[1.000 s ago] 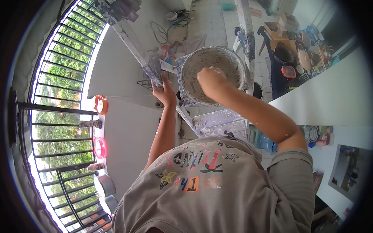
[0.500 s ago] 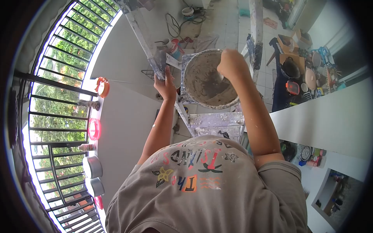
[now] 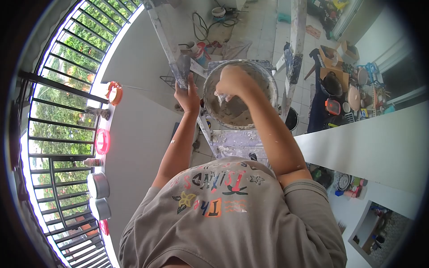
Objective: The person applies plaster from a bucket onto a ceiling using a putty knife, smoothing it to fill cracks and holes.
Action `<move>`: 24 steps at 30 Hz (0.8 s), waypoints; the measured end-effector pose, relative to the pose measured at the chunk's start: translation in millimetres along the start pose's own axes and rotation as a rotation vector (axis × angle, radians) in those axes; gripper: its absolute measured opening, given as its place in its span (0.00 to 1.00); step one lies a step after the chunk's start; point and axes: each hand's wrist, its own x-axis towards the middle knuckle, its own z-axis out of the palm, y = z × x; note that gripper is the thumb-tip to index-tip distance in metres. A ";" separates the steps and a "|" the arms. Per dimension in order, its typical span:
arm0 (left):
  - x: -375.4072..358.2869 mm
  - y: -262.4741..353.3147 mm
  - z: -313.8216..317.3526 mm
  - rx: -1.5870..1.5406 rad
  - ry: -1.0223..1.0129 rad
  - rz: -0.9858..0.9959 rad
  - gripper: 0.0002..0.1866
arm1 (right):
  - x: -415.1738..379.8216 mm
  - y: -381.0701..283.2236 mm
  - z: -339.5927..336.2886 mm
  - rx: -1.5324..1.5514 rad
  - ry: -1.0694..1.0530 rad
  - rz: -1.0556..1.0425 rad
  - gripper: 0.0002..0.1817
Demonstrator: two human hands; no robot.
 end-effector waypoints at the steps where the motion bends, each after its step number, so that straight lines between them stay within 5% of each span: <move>1: 0.8 -0.9 0.3 0.009 0.004 0.006 0.21 | -2.2 5.7 -5.9 0.071 -0.029 0.001 0.12; 7: -0.4 3.9 -2.2 -0.002 -0.012 -0.004 0.23 | -54.0 24.0 -32.2 0.341 0.228 -0.123 0.12; 10: 0.0 6.6 -3.6 0.020 0.004 0.000 0.22 | -80.3 11.1 -39.0 0.142 0.284 -0.099 0.11; 13: -4.4 17.6 -3.0 0.085 0.053 0.046 0.22 | -41.2 33.2 0.8 -0.202 0.184 -0.141 0.12; 18: -3.1 17.0 0.3 0.143 0.107 0.066 0.23 | -14.9 9.2 52.4 -0.305 0.225 -0.263 0.10; 24: -2.7 14.8 1.1 0.173 0.097 0.043 0.23 | -12.0 -38.3 2.4 -0.116 -0.110 -0.165 0.12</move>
